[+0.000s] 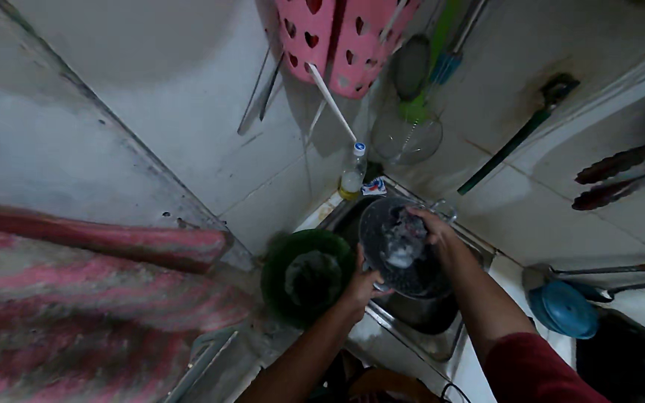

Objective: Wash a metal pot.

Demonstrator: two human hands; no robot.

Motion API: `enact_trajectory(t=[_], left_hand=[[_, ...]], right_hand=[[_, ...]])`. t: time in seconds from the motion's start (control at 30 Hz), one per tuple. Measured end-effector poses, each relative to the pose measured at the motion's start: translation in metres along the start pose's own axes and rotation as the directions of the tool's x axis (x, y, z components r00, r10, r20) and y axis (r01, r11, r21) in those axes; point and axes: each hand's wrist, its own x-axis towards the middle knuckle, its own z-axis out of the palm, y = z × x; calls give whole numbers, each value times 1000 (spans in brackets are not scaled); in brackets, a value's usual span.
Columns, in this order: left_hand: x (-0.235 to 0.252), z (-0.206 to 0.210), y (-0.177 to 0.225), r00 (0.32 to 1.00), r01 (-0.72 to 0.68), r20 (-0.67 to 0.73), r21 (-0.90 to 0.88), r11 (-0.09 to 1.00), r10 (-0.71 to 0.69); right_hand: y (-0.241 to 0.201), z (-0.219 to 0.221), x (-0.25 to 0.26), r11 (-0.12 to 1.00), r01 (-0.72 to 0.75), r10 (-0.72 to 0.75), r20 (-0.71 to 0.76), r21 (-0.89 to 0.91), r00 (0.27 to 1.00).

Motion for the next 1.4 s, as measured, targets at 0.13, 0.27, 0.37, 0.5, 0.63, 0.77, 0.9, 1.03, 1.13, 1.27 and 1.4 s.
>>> enact_trajectory(t=[0.13, 0.27, 0.37, 0.5, 0.63, 0.77, 0.9, 1.03, 1.13, 1.27, 1.4], left_hand=[[1, -1, -3, 1000, 10, 12, 9, 1000, -10], [0, -1, -5, 1000, 21, 16, 9, 1000, -21], [0, -1, -7, 999, 28, 27, 1, 1000, -28], [0, 0, -8, 999, 34, 34, -6, 999, -34], [1, 1, -11, 999, 22, 41, -4, 1000, -22], [2, 2, -11, 998, 21, 52, 24, 999, -22], [2, 0, -11, 997, 17, 69, 22, 1000, -19], [5, 4, -18, 997, 29, 74, 9, 1000, -29], [5, 6, -24, 997, 50, 66, 8, 999, -51], [0, 6, -26, 995, 74, 65, -58, 996, -70], [-10, -1, -21, 991, 108, 95, -111, 988, -98]], right_hand=[[-1, -6, 2, 987, 22, -22, -5, 161, 1000], [-3, -13, 7, 993, 117, -115, 63, -15, 991], [-5, -16, 14, 980, 151, -147, 40, -126, 988], [-20, -6, 10, 952, 157, -185, -84, -265, 979], [-34, 5, 11, 894, 107, -223, -226, -435, 948], [-45, 18, 7, 760, 8, -277, -312, -650, 909], [-45, 39, -4, 660, 68, -361, -237, -748, 902], [-33, 106, -31, 702, 341, -378, 79, -626, 923], [-6, 151, -43, 687, 452, -322, 320, -569, 891], [0, 141, -64, 424, 572, -172, 558, -703, 812], [-36, 45, -92, 308, 356, -306, 262, -882, 915]])
